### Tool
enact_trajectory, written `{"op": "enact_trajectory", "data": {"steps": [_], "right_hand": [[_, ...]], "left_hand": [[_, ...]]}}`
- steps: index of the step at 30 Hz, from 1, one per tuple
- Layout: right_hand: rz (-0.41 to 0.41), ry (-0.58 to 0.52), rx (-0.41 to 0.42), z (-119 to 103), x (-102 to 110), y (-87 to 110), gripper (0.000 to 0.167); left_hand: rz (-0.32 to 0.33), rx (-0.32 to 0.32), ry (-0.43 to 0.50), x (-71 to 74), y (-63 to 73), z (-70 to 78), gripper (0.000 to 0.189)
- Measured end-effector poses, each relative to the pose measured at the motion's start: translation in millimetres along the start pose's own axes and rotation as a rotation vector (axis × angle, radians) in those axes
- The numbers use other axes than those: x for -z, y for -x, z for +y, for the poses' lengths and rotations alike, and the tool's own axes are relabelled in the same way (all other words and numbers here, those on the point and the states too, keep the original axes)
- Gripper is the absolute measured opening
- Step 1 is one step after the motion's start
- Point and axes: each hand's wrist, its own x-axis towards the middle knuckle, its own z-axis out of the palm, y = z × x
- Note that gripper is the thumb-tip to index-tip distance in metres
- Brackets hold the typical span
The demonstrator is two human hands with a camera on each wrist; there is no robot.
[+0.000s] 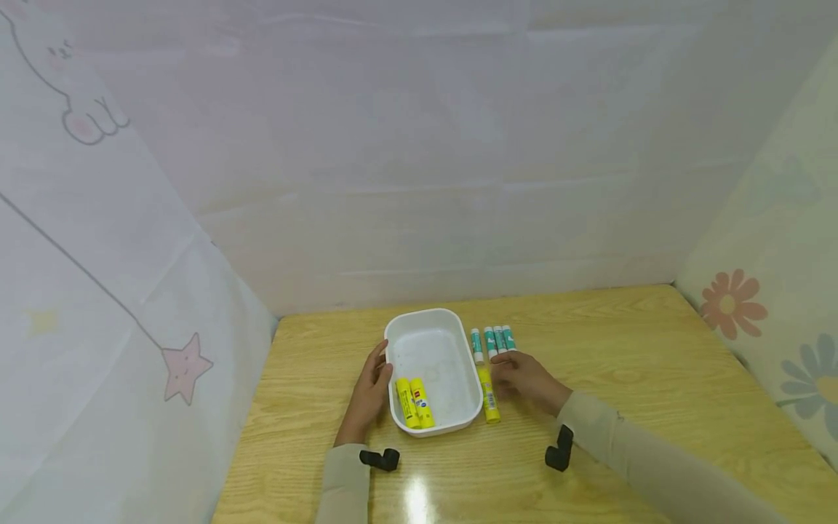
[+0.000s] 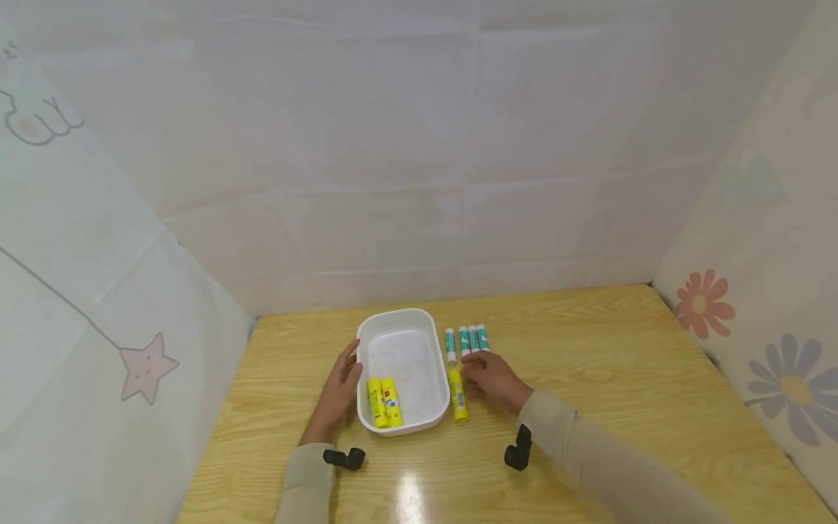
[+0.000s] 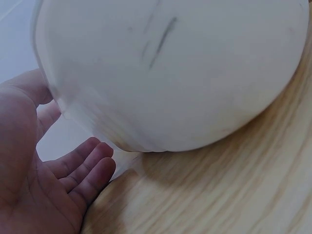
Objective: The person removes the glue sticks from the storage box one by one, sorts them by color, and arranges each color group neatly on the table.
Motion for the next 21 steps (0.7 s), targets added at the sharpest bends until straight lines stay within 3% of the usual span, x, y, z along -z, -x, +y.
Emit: {"op": "enact_trajectory", "data": {"steps": [11, 21], "right_hand": [[-0.046, -0.05, 0.008, -21, 4, -4.5, 0.044], [-0.116, -0.071, 0.109, -42, -3, -1.0, 0.046]], "left_hand": [[0.002, 0.008, -0.01, -0.4, 0.3, 0.2, 0.053], [0.003, 0.012, -0.007, 0.2, 0.3, 0.3, 0.052]]}}
